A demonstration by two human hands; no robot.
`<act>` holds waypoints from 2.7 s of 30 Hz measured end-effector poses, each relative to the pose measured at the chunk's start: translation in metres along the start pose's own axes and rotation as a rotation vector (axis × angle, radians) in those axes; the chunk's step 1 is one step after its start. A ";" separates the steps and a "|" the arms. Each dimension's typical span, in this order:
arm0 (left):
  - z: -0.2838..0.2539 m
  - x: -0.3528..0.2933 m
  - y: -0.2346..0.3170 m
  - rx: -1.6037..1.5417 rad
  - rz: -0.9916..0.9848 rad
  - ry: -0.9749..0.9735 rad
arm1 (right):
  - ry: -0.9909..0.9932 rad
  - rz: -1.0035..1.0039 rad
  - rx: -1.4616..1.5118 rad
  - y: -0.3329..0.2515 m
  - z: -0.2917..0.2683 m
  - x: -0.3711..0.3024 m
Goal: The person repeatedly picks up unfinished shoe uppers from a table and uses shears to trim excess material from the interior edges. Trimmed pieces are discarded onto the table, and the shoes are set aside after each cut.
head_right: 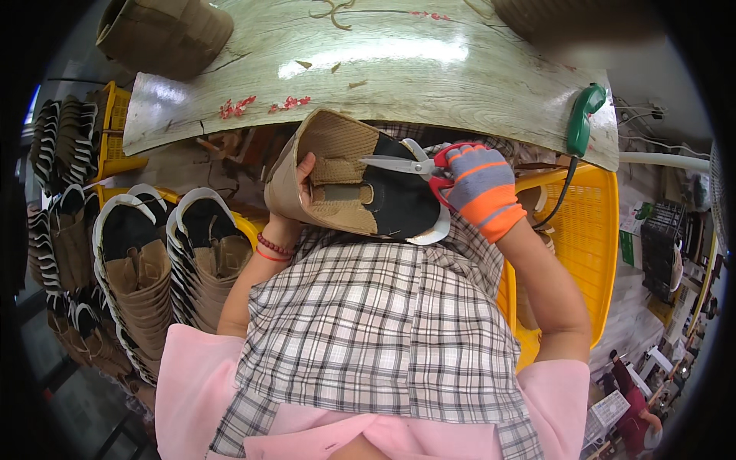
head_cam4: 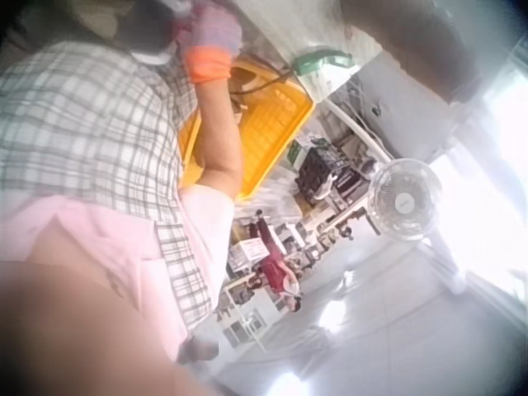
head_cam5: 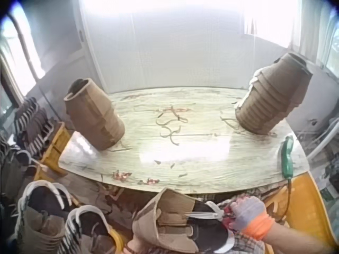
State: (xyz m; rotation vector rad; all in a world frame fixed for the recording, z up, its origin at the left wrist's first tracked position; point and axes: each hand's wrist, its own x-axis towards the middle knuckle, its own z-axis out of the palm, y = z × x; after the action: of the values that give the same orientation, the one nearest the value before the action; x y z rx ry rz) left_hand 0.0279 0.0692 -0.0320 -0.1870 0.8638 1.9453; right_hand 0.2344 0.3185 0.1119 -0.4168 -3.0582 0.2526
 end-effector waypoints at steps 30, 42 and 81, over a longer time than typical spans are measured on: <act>0.031 -0.010 0.013 0.093 0.067 -0.239 | -0.052 -0.159 -0.034 -0.030 -0.008 0.052; 0.019 -0.021 0.041 0.165 0.069 -0.106 | -0.020 0.176 0.168 -0.024 -0.030 0.022; 0.007 -0.067 0.066 0.314 -0.421 0.081 | -0.249 -0.073 0.126 -0.027 -0.024 0.008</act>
State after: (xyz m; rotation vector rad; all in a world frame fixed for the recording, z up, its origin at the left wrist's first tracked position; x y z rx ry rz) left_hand 0.0101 0.0065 0.0370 -0.2407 1.0752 1.4014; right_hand 0.2214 0.2984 0.1404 -0.2859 -3.2645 0.5291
